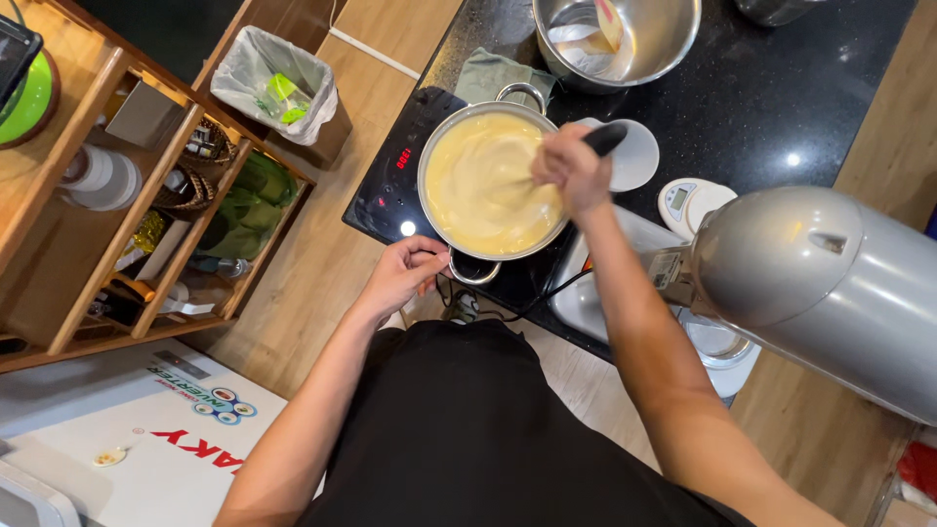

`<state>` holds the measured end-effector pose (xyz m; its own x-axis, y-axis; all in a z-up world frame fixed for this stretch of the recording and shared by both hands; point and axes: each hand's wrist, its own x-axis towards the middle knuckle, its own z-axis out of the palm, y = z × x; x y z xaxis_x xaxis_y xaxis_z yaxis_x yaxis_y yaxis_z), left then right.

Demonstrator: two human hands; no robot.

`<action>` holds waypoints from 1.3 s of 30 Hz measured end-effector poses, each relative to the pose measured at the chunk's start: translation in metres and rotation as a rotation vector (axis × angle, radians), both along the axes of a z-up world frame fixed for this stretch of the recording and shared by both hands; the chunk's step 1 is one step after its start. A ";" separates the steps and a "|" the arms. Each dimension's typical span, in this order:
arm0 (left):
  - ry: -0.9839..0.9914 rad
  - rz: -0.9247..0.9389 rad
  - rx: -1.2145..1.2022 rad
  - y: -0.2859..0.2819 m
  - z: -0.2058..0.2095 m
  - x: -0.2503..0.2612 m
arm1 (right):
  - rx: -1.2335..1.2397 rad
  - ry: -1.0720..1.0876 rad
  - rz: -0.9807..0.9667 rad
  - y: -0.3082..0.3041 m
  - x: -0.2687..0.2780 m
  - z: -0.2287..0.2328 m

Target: The person whisks a yellow custard mixture in a pot on an induction cooktop. They hold the pot handle with the left hand and whisk continuously with the right hand. The mixture thickens over time.

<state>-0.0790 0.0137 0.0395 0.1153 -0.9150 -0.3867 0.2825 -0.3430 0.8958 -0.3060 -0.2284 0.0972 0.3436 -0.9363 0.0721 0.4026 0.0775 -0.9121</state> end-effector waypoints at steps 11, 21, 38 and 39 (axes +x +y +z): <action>0.037 -0.122 0.005 -0.008 0.024 -0.003 | -0.089 0.002 -0.220 -0.008 -0.011 0.024; 0.028 -0.206 -0.020 -0.017 0.031 0.004 | -0.271 0.015 -0.266 -0.002 -0.014 0.051; 0.073 -0.290 0.075 -0.024 0.005 0.014 | 0.035 0.034 -0.525 0.007 -0.020 -0.003; 0.059 -0.335 0.064 -0.025 0.010 0.016 | -0.075 -0.024 -0.617 0.002 -0.027 0.003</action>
<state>-0.0628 -0.0116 0.0495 -0.2117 -0.8717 -0.4419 0.1954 -0.4808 0.8548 -0.3334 -0.2260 0.0999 -0.2616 -0.9540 0.1467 0.3730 -0.2401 -0.8962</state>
